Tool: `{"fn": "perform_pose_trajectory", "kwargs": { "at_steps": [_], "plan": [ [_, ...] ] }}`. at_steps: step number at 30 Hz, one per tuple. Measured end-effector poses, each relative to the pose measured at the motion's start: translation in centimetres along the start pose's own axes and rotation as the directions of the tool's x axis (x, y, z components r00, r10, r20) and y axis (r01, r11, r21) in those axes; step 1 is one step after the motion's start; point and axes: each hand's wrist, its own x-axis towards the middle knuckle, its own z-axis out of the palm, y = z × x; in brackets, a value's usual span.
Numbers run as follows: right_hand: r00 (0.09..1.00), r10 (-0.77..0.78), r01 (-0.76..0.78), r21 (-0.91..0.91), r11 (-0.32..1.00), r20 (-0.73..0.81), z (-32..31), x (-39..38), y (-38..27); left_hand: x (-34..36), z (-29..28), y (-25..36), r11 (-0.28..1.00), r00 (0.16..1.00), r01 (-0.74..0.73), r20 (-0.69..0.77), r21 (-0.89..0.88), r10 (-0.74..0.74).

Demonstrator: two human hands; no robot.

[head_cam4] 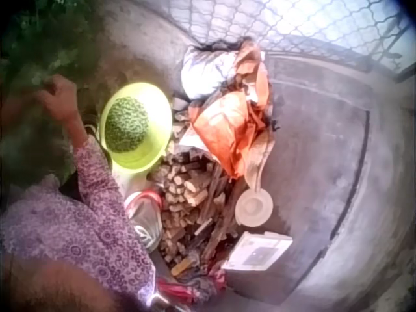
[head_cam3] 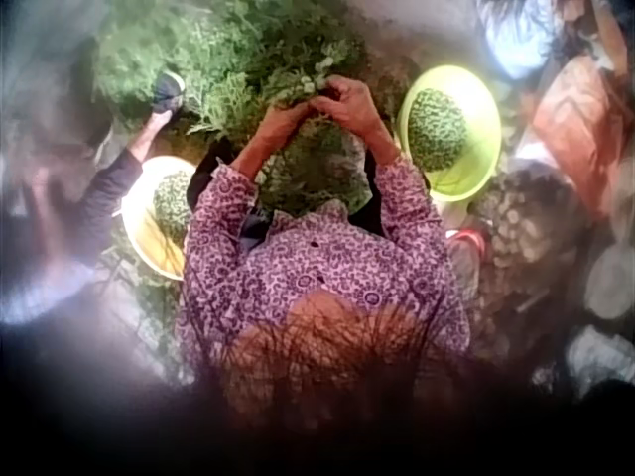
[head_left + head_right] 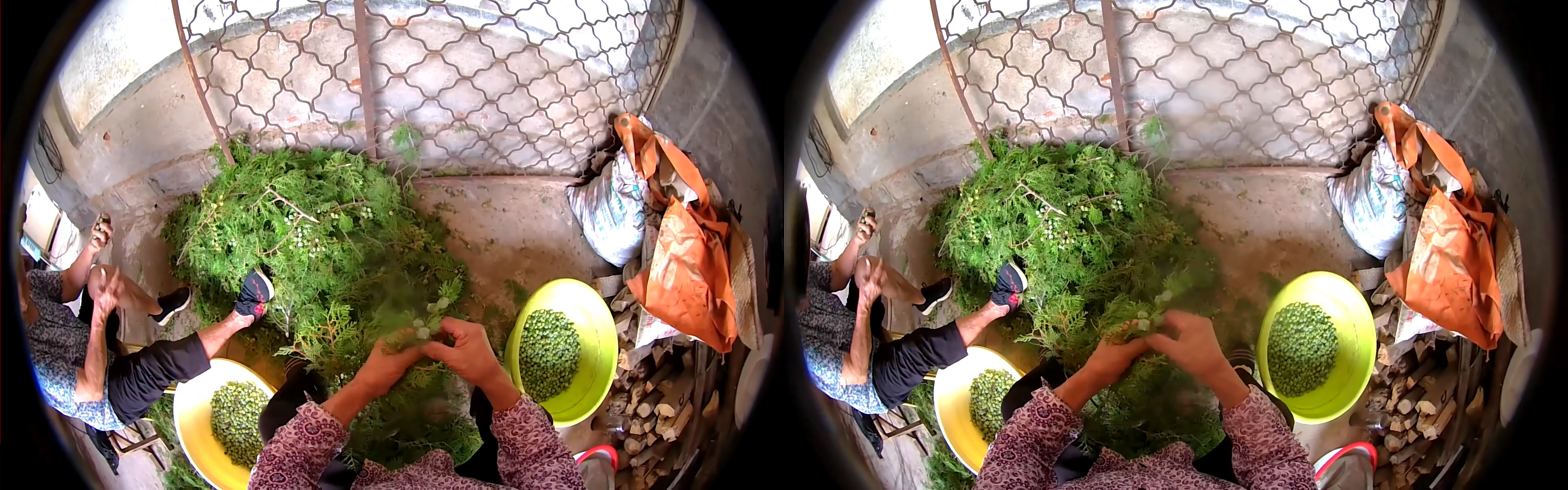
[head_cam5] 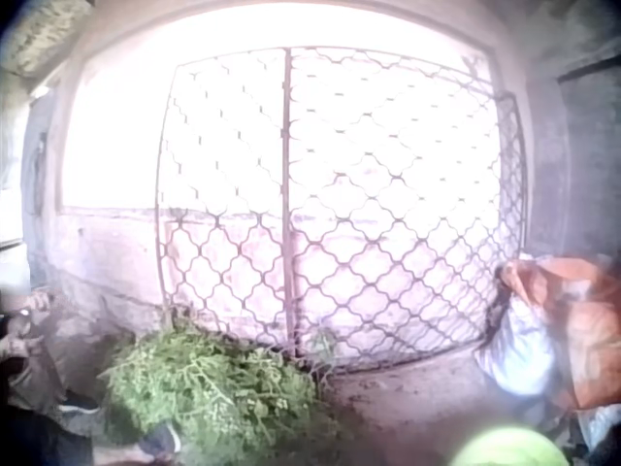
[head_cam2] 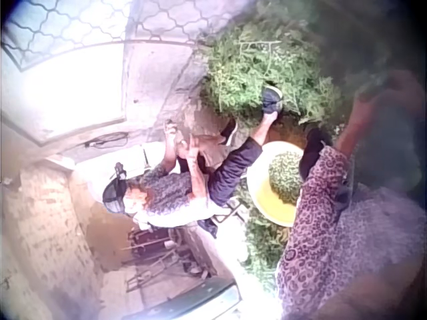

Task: The person picks up cedar branches from a pile, plucks small green berries from the foliage, and drops them into a yellow basin while discarding the stripped stems.

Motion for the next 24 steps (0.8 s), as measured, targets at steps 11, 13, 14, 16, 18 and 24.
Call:
{"fn": "perform_pose_trajectory", "kwargs": {
  "at_steps": [11, 13, 14, 16, 18, 24],
  "plan": [
    [0.935, 0.105, -0.349, 0.831, 0.433, 0.339, -2.4, -1.2, -0.4, -0.7, -0.9, 0.0, 0.987, 0.977, 0.155, -0.143, -0.047, -0.160],
    [0.934, 0.112, -0.355, 0.839, 0.412, 0.340, -2.4, -0.9, -0.7, -0.5, -1.3, -0.5, 0.978, 0.973, 0.172, -0.137, -0.114, -0.187],
    [0.932, 0.119, -0.361, 0.848, 0.389, 0.342, -2.3, -0.7, -0.9, -0.4, -1.6, -0.8, 0.981, 0.977, 0.159, -0.129, -0.108, -0.173],
    [0.937, 0.175, -0.349, 0.835, 0.426, 0.302, -2.1, -0.5, -0.3, -0.4, -1.5, -0.8, 0.984, 0.980, 0.147, -0.118, -0.101, -0.159],
    [0.938, 0.232, -0.338, 0.820, 0.462, 0.256, -2.1, -0.4, 0.0, -0.5, -0.9, -0.4, 0.982, 0.981, 0.142, -0.118, -0.125, -0.157],
    [0.889, 0.417, -0.437, 0.620, 0.652, 0.188, -0.9, 0.2, -0.4, -0.5, -0.8, -0.9, 0.997, 0.998, 0.063, -0.025, 0.036, -0.062]
  ]
}}
